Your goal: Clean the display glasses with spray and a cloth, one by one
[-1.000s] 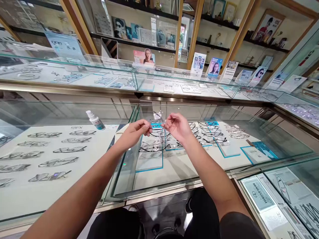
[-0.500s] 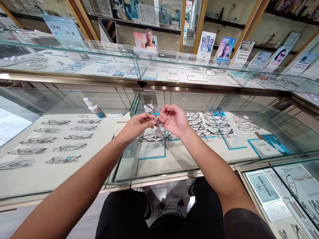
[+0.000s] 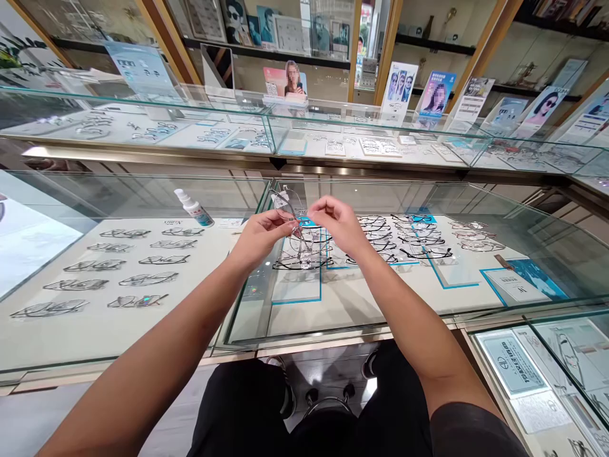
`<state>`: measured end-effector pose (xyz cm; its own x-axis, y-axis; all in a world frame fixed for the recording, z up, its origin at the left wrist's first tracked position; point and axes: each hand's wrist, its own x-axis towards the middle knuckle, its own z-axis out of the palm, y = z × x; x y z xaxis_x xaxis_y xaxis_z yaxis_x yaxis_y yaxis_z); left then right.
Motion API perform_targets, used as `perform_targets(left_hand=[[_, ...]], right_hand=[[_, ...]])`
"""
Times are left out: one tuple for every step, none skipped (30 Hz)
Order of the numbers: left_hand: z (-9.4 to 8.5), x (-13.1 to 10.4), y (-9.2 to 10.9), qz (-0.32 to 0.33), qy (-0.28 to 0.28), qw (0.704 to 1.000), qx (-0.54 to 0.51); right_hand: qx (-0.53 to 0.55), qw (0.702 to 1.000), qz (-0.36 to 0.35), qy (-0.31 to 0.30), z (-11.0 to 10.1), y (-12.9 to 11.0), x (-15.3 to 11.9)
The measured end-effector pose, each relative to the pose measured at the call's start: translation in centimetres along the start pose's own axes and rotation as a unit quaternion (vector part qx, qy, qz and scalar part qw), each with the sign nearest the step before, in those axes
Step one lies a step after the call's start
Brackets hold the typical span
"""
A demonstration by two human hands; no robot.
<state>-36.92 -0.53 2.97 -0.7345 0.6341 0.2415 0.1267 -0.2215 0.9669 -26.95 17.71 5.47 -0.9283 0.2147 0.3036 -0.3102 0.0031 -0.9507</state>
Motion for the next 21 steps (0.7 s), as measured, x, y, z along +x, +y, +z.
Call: perform_targets(left_hand=[[0.0,0.0,0.0,0.004,0.0,1.0,-0.001],[-0.1,0.0,0.1,0.007,-0.001,1.0,0.0],[-0.1,0.0,0.1,0.009,-0.001,1.0,0.003],[-0.1,0.0,0.1,0.011,-0.001,1.0,0.006],[-0.2,0.0,0.1,0.012,-0.001,1.0,0.009],[-0.2,0.0,0.1,0.014,-0.001,1.0,0.012],[-0.2,0.0,0.1,0.014,-0.001,1.0,0.015],[-0.3,0.0,0.2,0.015,-0.003,1.0,0.017],[-0.3,0.0,0.2,0.015,-0.007,1.0,0.019],[-0.3,0.0,0.2,0.015,-0.013,1.0,0.019],[-0.4,0.0,0.2,0.013,-0.019,1.0,0.018],[-0.4,0.0,0.2,0.011,-0.024,1.0,0.017],[-0.5,0.1,0.2,0.009,-0.026,0.999,0.017],[-0.6,0.1,0.2,0.007,-0.026,0.999,0.019],[-0.8,0.2,0.1,0.003,-0.024,0.999,0.021],[-1.0,0.3,0.1,-0.004,-0.022,1.0,0.021],[-1.3,0.4,0.1,-0.013,-0.018,1.0,0.016],[-1.6,0.6,0.1,-0.023,-0.014,1.0,0.006],[-2.0,0.7,0.1,-0.034,-0.007,0.999,-0.01],[-2.3,0.9,0.1,-0.045,0.0,0.999,-0.03],[-2.7,1.1,0.2,-0.055,0.006,0.997,-0.049]], right_hand=[[-0.025,1.0,-0.003,-0.007,0.2,0.2,0.0],[-0.042,0.999,-0.002,-0.017,0.4,0.4,-0.1],[-0.053,0.998,0.001,-0.025,0.5,0.6,-0.1],[-0.06,0.998,0.004,-0.029,0.7,0.9,-0.2],[-0.063,0.998,0.005,-0.029,0.8,1.0,-0.2],[-0.06,0.998,0.005,-0.026,0.9,1.2,-0.2],[-0.051,0.998,0.008,-0.023,0.8,1.3,-0.1],[-0.039,0.999,0.013,-0.021,0.8,1.5,-0.1],[-0.022,0.999,0.019,-0.021,0.7,1.6,0.0],[-0.005,0.999,0.027,-0.021,0.5,1.8,0.1],[0.013,0.999,0.036,-0.023,0.4,1.9,0.2],[0.031,0.998,0.045,-0.025,0.3,2.0,0.3],[0.05,0.997,0.055,-0.027,0.1,2.1,0.4],[0.07,0.995,0.065,-0.029,0.0,2.1,0.4],[0.091,0.993,0.075,-0.029,-0.1,2.1,0.5],[0.112,0.99,0.083,-0.03,-0.2,2.1,0.5],[0.13,0.987,0.09,-0.032,-0.4,2.0,0.6],[0.143,0.984,0.097,-0.036,-0.6,1.8,0.6],[0.15,0.982,0.105,-0.044,-0.9,1.6,0.7],[0.152,0.98,0.115,-0.057,-1.2,1.5,0.8],[0.149,0.978,0.126,-0.073,-1.5,1.3,0.9]])
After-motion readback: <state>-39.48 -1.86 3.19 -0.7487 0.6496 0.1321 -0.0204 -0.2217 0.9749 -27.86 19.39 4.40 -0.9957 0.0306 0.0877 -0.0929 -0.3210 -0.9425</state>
